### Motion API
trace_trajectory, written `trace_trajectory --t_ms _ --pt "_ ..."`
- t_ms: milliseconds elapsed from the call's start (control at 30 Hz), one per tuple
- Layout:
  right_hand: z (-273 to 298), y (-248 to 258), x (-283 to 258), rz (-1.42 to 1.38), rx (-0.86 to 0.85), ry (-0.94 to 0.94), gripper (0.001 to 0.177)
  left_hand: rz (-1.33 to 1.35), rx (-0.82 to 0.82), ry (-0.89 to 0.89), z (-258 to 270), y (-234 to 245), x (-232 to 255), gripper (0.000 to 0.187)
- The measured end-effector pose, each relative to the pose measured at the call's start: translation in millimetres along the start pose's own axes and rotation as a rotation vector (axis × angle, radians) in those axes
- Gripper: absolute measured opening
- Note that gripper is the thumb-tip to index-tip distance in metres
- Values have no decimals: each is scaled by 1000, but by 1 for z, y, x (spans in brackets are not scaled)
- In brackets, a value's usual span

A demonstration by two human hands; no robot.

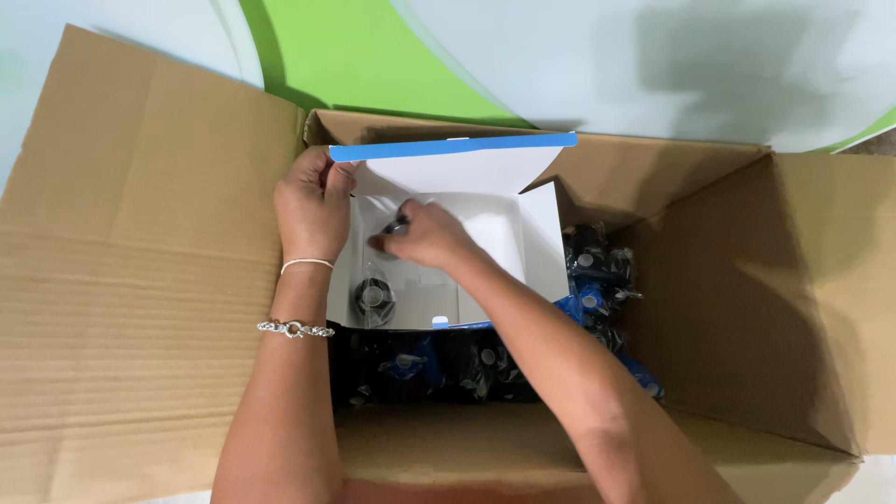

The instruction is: The person transfers rolls of blue and black medical tape from a large cardboard shipping box into a smaller white and blue product box by hand.

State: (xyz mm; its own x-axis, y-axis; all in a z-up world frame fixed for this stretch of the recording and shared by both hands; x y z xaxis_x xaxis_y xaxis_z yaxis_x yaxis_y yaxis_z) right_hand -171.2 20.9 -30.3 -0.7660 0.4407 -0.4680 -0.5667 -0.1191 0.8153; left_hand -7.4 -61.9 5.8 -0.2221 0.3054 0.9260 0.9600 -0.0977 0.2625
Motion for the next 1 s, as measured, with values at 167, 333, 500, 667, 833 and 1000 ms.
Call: trace_trajectory --t_ms 167,333,500,667,833,1000 --pt "-24 -77 -11 -403 -461 -163 77 46 18 4 5 4 14 11" --pt "3 -55 -27 46 -319 -173 60 44 -39 -35 7 9 2 9" --pt "20 -41 -42 6 -262 -262 65 75 -76 -126 3 14 -3 8" --pt "61 17 -44 118 -322 -55 110 132 -111 -48 2 13 -17 8" --pt "93 121 47 -112 -443 230 49 111 -144 21 1 11 -9 6" --pt "68 145 194 -391 -395 -328 45 115 -152 -33 6 11 4 13"
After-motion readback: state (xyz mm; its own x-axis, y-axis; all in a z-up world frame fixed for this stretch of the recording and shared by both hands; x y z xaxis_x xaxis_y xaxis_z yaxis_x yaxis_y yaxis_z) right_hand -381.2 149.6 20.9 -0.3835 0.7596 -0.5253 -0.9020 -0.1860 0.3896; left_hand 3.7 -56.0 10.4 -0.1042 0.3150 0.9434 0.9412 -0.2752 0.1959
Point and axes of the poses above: each hand's wrist, its own z-axis away from the middle knuckle, its own y-axis out of the back of the hand, x = y × z, the point moved 5 cm from there along -z, towards the middle knuckle, and after that the axes turned 1 degree about z, right-handed, at the moved point
